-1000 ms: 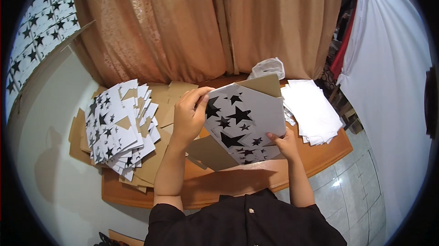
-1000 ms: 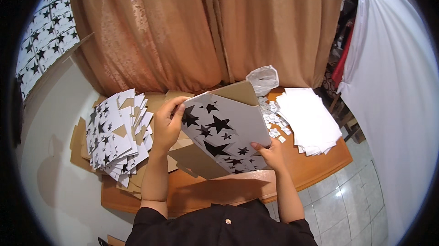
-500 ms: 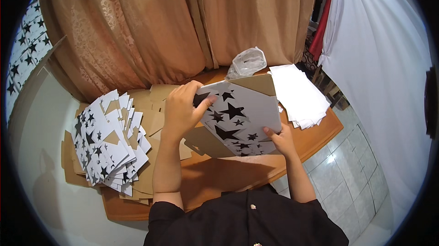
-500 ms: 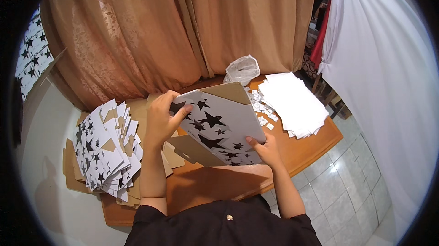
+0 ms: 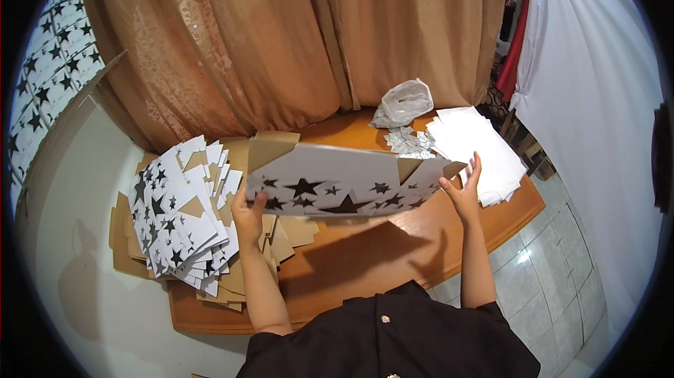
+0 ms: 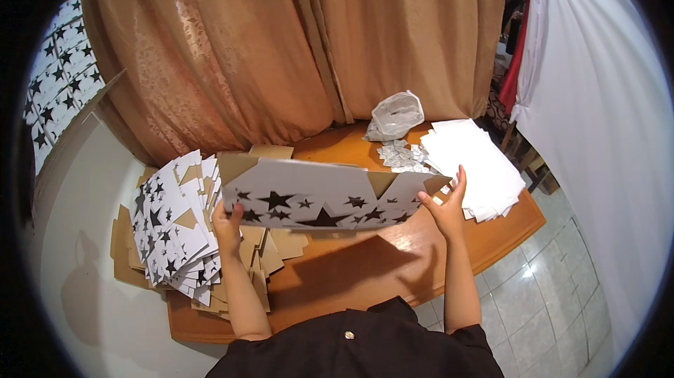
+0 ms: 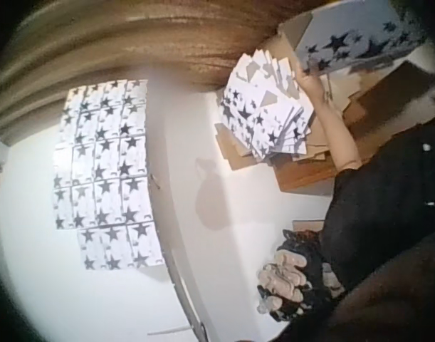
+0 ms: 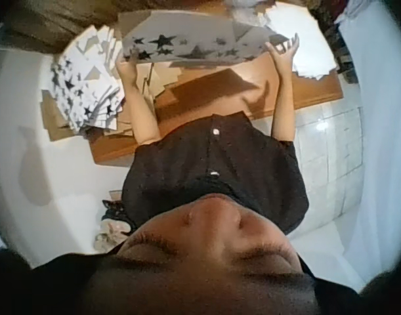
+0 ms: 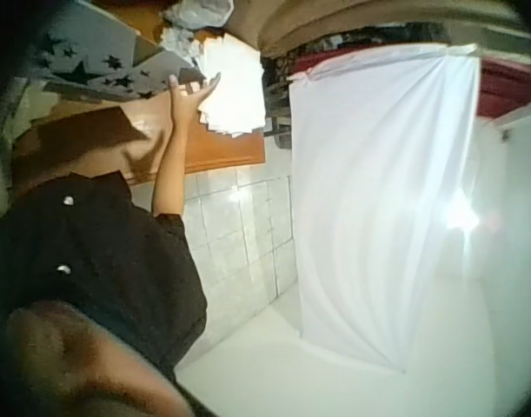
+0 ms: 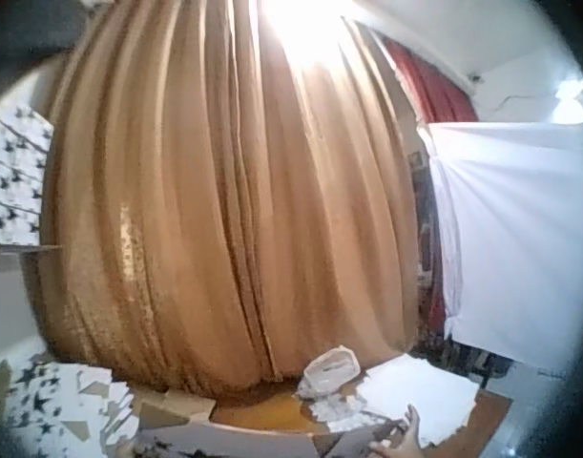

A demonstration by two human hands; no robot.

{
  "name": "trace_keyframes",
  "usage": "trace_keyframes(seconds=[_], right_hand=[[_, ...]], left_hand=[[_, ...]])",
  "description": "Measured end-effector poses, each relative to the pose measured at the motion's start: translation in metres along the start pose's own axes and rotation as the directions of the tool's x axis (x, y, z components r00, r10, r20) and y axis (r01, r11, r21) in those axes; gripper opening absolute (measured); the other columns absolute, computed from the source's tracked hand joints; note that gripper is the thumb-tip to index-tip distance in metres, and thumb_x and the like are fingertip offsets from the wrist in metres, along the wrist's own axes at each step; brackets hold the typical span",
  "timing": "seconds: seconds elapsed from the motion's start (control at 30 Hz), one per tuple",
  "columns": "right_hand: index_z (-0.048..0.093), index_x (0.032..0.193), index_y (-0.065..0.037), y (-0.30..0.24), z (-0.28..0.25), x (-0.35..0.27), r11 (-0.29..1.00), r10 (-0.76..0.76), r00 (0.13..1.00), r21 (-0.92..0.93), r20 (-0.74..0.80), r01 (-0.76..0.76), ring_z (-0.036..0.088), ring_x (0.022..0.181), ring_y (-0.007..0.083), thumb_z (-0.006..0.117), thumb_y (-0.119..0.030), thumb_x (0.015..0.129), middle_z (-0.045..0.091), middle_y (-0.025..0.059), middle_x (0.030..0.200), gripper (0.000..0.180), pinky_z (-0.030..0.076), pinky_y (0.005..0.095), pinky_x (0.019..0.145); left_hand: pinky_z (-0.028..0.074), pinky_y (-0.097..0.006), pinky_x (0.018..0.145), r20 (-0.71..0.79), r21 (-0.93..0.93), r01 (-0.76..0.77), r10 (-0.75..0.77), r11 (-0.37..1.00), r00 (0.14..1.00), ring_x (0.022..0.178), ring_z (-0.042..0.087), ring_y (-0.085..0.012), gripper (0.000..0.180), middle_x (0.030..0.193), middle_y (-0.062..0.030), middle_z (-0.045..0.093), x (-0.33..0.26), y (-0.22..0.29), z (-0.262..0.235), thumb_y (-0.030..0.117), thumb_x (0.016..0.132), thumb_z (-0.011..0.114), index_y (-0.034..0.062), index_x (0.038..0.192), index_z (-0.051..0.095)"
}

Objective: The recorder is folding cardboard boxes, lining them with paper, and stacking them.

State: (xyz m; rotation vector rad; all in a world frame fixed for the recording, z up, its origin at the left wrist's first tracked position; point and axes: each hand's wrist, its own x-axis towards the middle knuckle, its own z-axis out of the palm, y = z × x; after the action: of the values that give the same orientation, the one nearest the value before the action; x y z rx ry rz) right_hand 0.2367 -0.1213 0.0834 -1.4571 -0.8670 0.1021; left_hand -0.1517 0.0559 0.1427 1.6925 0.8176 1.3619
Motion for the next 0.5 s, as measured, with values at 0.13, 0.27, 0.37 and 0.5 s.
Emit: trace_keyframes(seconds=[0.13, 0.27, 0.37, 0.5], right_hand=[[0.033, 0.132, -0.001, 0.007, 0.020, -0.006, 0.863, 0.279, 0.929, 0.362, 0.242, -0.353, 0.042, 0.119, 0.0244, 0.072, -0.030, 0.078, 0.044, 0.0143, 0.127, 0.073, 0.032, 0.0351, 0.100], [0.033, 0.132, -0.001, -0.001, 0.026, -0.007, 0.907, 0.184, 0.965, 0.347, 0.186, -0.240, 0.042, 0.117, 0.0216, 0.066, -0.030, 0.083, 0.046, 0.0117, 0.123, 0.066, 0.030, 0.0337, 0.100], [0.036, 0.132, -0.001, -0.009, 0.021, -0.003, 0.829, 0.208, 0.955, 0.480, 0.212, -0.287, 0.041, 0.120, 0.0218, 0.052, -0.038, 0.090, 0.046, 0.0109, 0.128, 0.058, 0.029, 0.0349, 0.102], [0.048, 0.120, -0.002, -0.034, 0.041, -0.022, 0.598, 0.243, 0.875, 0.645, 0.419, -0.475, 0.052, 0.105, 0.0180, 0.040, -0.039, 0.096, 0.056, 0.0087, 0.113, 0.045, 0.039, 0.0323, 0.093]], left_hand=[[0.042, -0.028, 0.084, -0.056, -0.150, 0.091, -0.100, 0.985, 0.993, 0.091, 0.056, -0.0138, 0.056, 0.100, -0.0063, 0.062, -0.028, -0.025, -0.009, 0.044, 0.083, 0.065, -0.0023, 0.113, 0.055], [0.041, -0.030, 0.090, 0.027, -0.247, 0.071, -0.066, 0.967, 0.997, 0.102, 0.054, -0.0159, 0.062, 0.113, -0.0098, 0.057, -0.041, -0.021, -0.011, 0.044, 0.085, 0.063, -0.0022, 0.123, 0.047], [0.040, -0.032, 0.094, 0.049, -0.280, 0.116, -0.106, 0.953, 0.993, 0.109, 0.052, -0.0190, 0.062, 0.120, -0.0117, 0.054, -0.047, -0.035, -0.010, 0.049, 0.092, 0.044, -0.0022, 0.127, 0.044], [0.027, -0.042, 0.106, 0.278, -0.241, 0.345, -0.277, 0.907, 0.920, 0.130, 0.034, -0.0247, 0.073, 0.142, -0.0100, 0.035, -0.060, -0.068, 0.022, 0.062, 0.092, 0.020, 0.0075, 0.139, 0.034]])
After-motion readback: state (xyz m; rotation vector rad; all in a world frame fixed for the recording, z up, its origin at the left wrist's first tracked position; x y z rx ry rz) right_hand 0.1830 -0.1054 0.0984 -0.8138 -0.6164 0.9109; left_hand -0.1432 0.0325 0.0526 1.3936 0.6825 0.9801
